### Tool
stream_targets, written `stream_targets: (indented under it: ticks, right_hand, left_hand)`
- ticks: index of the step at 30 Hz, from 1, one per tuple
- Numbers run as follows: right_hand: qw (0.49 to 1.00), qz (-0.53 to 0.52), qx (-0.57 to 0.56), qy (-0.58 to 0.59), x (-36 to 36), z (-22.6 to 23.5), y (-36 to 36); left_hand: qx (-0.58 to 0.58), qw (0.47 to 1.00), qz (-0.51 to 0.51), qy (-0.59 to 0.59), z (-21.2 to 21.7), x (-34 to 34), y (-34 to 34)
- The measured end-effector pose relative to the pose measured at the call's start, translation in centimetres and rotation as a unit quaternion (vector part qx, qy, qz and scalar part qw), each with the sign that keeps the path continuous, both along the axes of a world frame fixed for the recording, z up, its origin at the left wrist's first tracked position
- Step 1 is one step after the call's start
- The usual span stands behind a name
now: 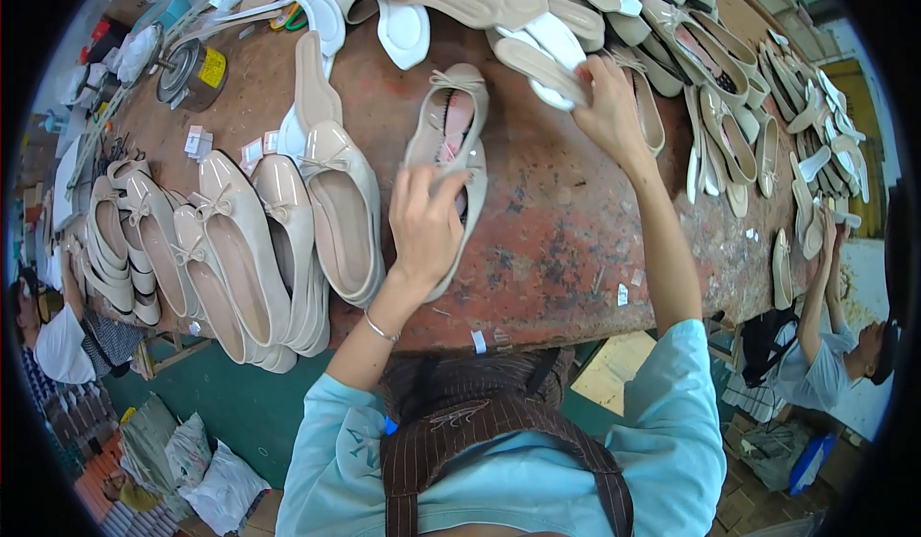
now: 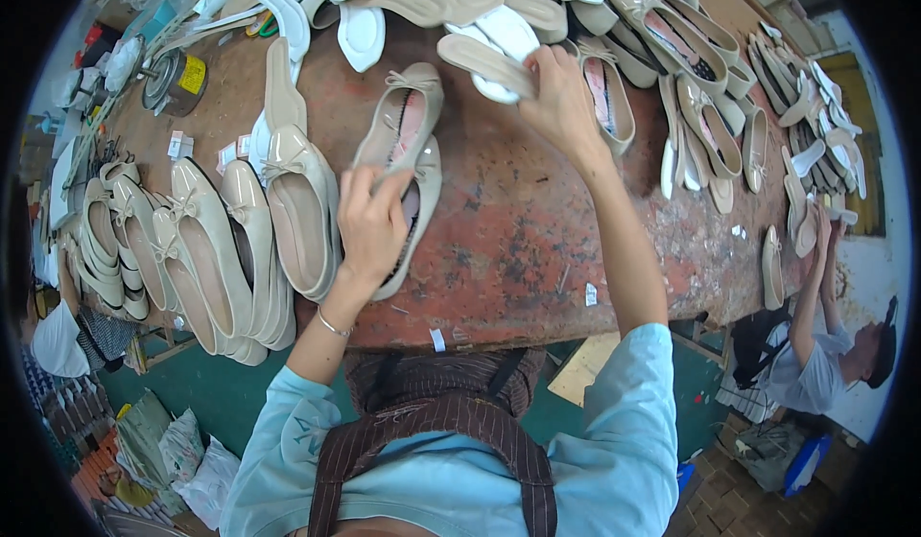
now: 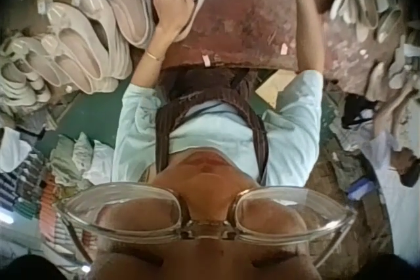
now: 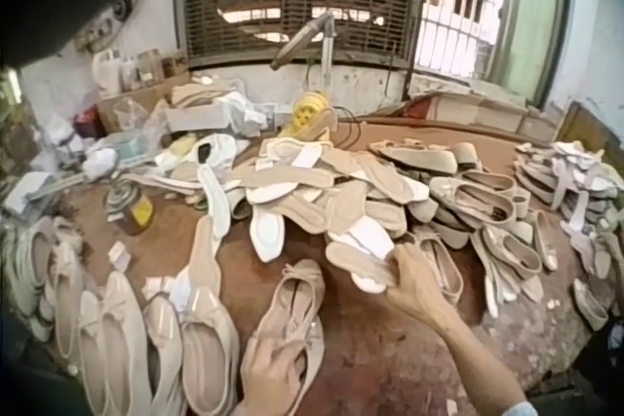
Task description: The recorder is inserting white insoles into beige ballet flats and applying small labels inside them at a factory workbench.
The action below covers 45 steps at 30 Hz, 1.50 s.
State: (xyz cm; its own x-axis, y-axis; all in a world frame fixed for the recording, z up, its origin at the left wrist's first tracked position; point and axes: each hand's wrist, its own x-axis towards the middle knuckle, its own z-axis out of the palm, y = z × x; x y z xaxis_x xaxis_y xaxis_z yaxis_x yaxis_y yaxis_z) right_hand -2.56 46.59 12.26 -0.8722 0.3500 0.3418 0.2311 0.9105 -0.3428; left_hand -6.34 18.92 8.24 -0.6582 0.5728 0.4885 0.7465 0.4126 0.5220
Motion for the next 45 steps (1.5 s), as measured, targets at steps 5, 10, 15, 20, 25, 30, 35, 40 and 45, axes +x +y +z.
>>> stream_targets:
  ticks: [5, 10, 15, 20, 25, 30, 35, 40, 45]
  right_hand:
    - [0.975, -0.059, -0.197, 0.085, 9.5, -0.9, -4.4]
    - [0.998, -0.041, -0.015, 0.044, 15.3, 0.2, -10.4]
    - [1.0, -0.004, 0.009, -0.014, 19.8, 0.0, -11.2]
    - [0.994, 0.044, -0.04, -0.087, 23.7, -0.7, -11.9]
    - [0.976, 0.03, -0.189, -0.101, 25.8, -0.6, -11.3]
    - [0.928, 0.042, -0.371, -0.021, 29.2, 0.3, -9.6]
    - [0.935, -0.189, -0.252, 0.162, 33.1, 0.7, -10.4]
    - [0.834, -0.458, -0.103, 0.291, 32.7, -7.9, -7.9]
    - [0.87, -0.403, -0.188, 0.214, 31.4, -9.0, -10.0]
  left_hand:
    - [0.031, 0.997, -0.053, -0.053, 2.6, 2.2, 2.6]
    - [0.305, 0.571, -0.168, -0.744, 3.9, 4.4, 4.8]
    - [0.193, 0.483, -0.077, -0.851, -0.8, 4.6, 7.0]
    - [0.186, 0.546, -0.08, -0.813, -4.1, 6.8, 9.0]
    - [0.112, 0.689, -0.113, -0.707, -5.6, 8.6, 11.5]
    - [0.152, 0.776, -0.071, -0.608, -5.4, 9.2, 14.5]
    - [0.209, 0.751, -0.14, -0.61, -6.2, 9.6, 18.3]
    - [0.196, 0.854, -0.049, -0.478, -6.6, 10.8, 20.4]
    - [0.233, 0.827, -0.123, -0.497, -7.5, 9.3, 15.4]
